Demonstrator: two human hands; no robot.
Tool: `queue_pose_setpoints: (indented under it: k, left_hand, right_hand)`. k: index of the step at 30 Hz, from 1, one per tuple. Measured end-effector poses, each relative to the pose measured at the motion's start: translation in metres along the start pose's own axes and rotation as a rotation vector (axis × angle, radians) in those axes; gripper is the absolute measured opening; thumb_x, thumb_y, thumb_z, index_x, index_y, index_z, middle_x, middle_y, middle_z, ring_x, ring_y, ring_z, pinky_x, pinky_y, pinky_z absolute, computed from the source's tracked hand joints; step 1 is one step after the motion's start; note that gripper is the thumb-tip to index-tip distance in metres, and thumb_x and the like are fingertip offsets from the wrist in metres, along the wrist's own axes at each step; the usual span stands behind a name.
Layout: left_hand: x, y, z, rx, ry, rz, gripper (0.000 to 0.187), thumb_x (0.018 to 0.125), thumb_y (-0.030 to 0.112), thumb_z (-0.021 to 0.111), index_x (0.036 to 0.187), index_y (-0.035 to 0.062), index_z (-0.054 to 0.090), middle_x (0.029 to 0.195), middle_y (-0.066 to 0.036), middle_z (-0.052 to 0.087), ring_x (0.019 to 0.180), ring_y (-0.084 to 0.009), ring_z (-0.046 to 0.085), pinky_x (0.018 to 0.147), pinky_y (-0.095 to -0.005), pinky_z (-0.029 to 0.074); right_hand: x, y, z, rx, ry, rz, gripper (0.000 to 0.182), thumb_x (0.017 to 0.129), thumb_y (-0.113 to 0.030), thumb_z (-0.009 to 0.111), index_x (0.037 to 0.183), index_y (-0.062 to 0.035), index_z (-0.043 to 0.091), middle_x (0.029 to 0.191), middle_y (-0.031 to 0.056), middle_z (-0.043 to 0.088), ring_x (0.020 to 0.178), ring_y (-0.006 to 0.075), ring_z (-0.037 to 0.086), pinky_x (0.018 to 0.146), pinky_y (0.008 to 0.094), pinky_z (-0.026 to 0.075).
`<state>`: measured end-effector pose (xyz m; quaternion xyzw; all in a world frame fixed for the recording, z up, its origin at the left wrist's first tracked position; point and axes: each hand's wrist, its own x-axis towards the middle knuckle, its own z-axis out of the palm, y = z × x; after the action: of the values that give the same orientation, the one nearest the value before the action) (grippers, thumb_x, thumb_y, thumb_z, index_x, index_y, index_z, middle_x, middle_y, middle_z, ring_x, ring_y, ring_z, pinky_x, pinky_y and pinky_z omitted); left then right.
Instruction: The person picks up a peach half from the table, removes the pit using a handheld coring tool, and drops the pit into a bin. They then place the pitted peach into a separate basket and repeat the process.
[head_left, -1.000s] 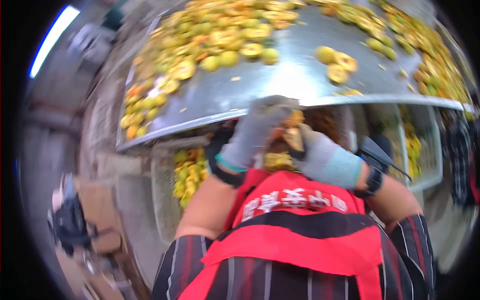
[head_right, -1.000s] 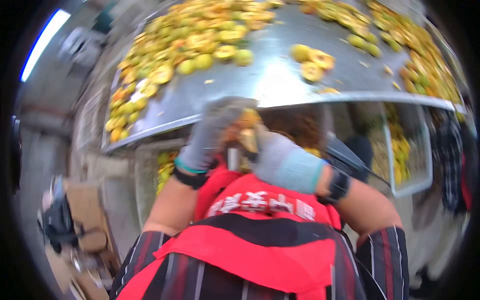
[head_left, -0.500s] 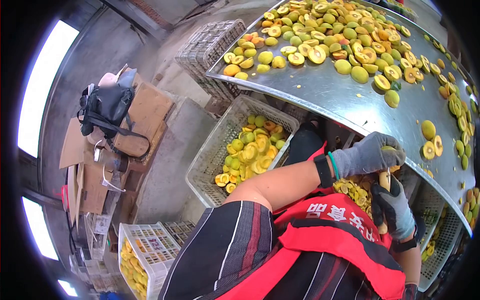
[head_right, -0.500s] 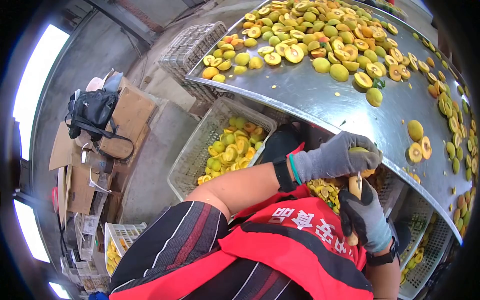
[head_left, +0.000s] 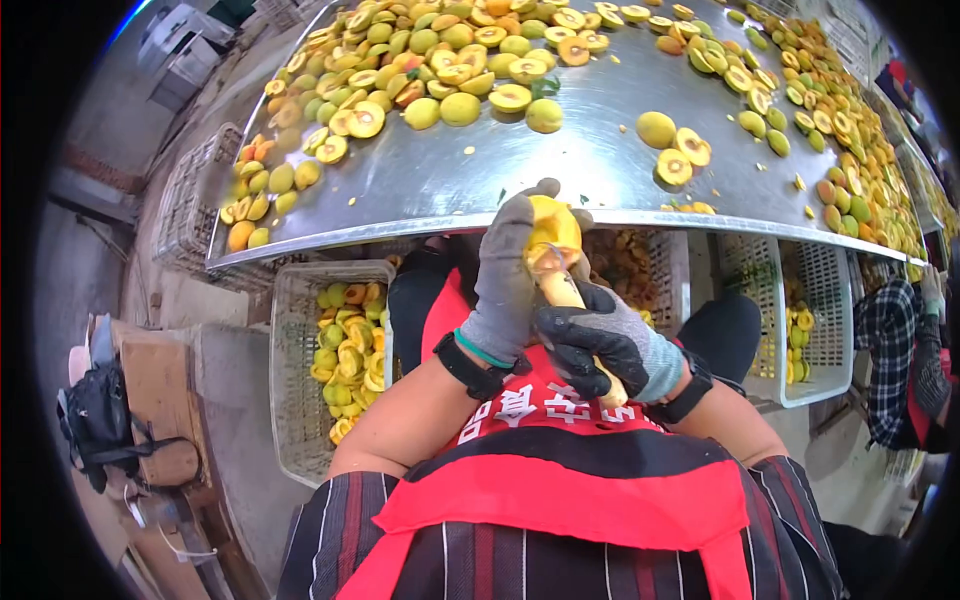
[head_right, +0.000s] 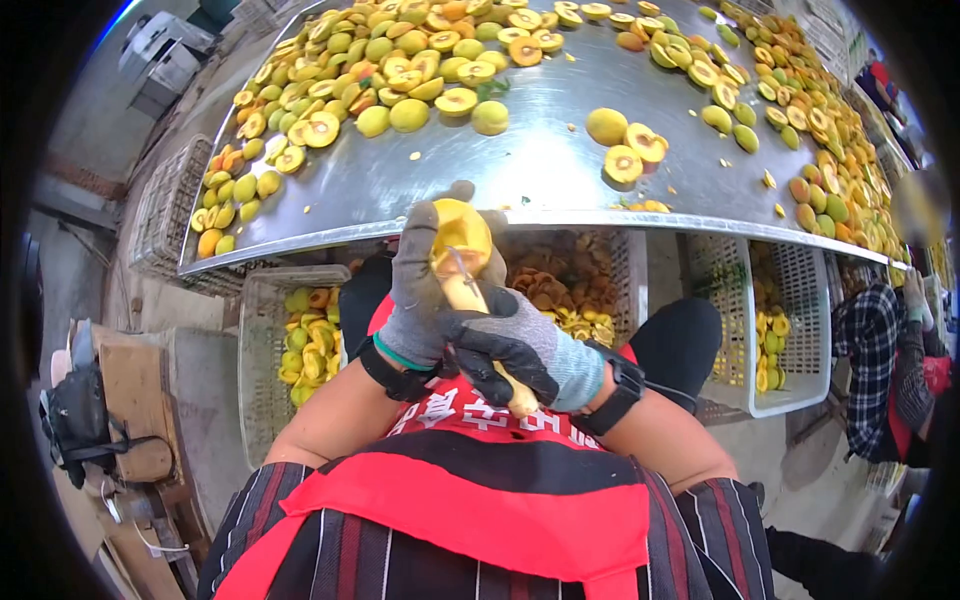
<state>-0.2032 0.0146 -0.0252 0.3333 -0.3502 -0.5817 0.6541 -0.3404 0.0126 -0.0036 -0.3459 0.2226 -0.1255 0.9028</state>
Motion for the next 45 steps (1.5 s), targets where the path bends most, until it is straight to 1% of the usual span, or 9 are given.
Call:
queue_pose_setpoints:
  k: [9,11,12,19,27,32,36,38,45]
  left_hand:
    - [-0.003,0.018,-0.041,-0.397,0.241,-0.087,0.073,0.085,0.066,0.036,0.121,0.0041,0.048,0.108,-0.017,0.060,0.097,-0.0311,0.058,0.085,-0.0419,0.047]
    - [-0.020,0.029,-0.080,0.550,0.283,0.208,0.062,0.087,0.056,0.046,0.121,0.0037,0.048,0.105,-0.016,0.061,0.084,-0.0289,0.063,0.075,-0.0348,0.052]
    - [-0.038,0.055,-0.088,1.266,0.160,0.512,0.033,0.090,0.010,0.052,0.119,-0.0037,0.047,0.109,-0.013,0.058,0.094,-0.0246,0.060,0.084,-0.0347,0.051]
    - [-0.038,0.141,-0.121,1.304,0.395,-0.012,0.032,0.087,0.011,0.055,0.115,-0.0034,0.054,0.116,-0.012,0.056,0.105,-0.0198,0.054,0.086,-0.0306,0.044]
    - [0.167,-0.029,0.058,1.655,-0.651,0.222,0.056,0.079,0.031,0.059,0.127,0.0053,0.047,0.129,-0.016,0.049,0.116,-0.0303,0.049,0.098,-0.0352,0.039]
    - [0.193,-0.090,0.078,1.883,-0.706,-0.100,0.051,0.071,0.029,0.062,0.115,0.0047,0.052,0.112,-0.017,0.058,0.097,-0.0346,0.058,0.086,-0.0394,0.045]
    - [0.182,-0.068,0.069,1.857,-0.631,-0.173,0.041,0.078,0.026,0.062,0.114,0.0089,0.053,0.094,-0.010,0.063,0.085,-0.0273,0.062,0.073,-0.0388,0.050]
    - [0.159,-0.048,0.059,0.817,-0.260,-0.417,0.036,0.087,0.029,0.056,0.115,0.0082,0.052,0.094,-0.011,0.062,0.066,-0.0167,0.061,0.056,-0.0284,0.049]
    - [0.043,-0.016,0.054,0.143,-0.112,-0.391,0.036,0.096,0.030,0.044,0.119,0.0039,0.049,0.093,-0.004,0.059,0.063,-0.0082,0.055,0.050,-0.0184,0.043]
  right_hand:
    - [-0.024,-0.003,-0.034,0.238,-0.005,-0.105,0.014,0.089,-0.015,0.053,0.089,-0.0017,0.048,0.053,0.0035,0.044,0.034,0.0106,0.040,0.033,0.0224,0.033]
    - [-0.033,-0.003,-0.042,0.180,0.096,-0.083,0.015,0.089,-0.017,0.054,0.088,-0.0029,0.049,0.053,0.0041,0.047,0.035,0.0116,0.043,0.034,0.0233,0.034]
    - [-0.040,-0.005,-0.047,0.117,0.184,-0.036,0.016,0.089,-0.019,0.056,0.086,-0.0042,0.051,0.054,0.0046,0.049,0.037,0.0126,0.046,0.035,0.0242,0.036]
    - [-0.056,0.008,-0.079,0.045,0.084,-0.068,0.017,0.088,-0.021,0.056,0.085,-0.0050,0.049,0.058,0.0036,0.050,0.043,0.0107,0.047,0.040,0.0241,0.038]
    - [-0.076,0.000,-0.089,-0.036,0.139,-0.117,0.020,0.087,-0.019,0.060,0.098,-0.0069,0.049,0.069,0.0010,0.051,0.056,0.0084,0.049,0.050,0.0242,0.041]
    - [-0.092,-0.004,-0.091,0.039,0.216,-0.165,0.018,0.089,-0.022,0.057,0.092,-0.0050,0.051,0.062,0.0009,0.050,0.051,0.0087,0.047,0.045,0.0236,0.040]
    - [-0.087,-0.002,-0.093,-0.011,0.244,-0.266,0.019,0.090,-0.024,0.054,0.092,-0.0055,0.051,0.060,0.0032,0.051,0.047,0.0118,0.049,0.044,0.0250,0.041]
    - [-0.082,-0.009,-0.095,0.046,0.298,-0.274,0.022,0.093,-0.027,0.050,0.094,-0.0059,0.051,0.062,0.0055,0.052,0.048,0.0141,0.051,0.044,0.0250,0.043]
    - [-0.035,-0.019,-0.084,0.149,0.368,-0.501,0.028,0.092,-0.032,0.052,0.101,-0.0063,0.053,0.079,0.0066,0.060,0.057,0.0156,0.058,0.052,0.0270,0.049]
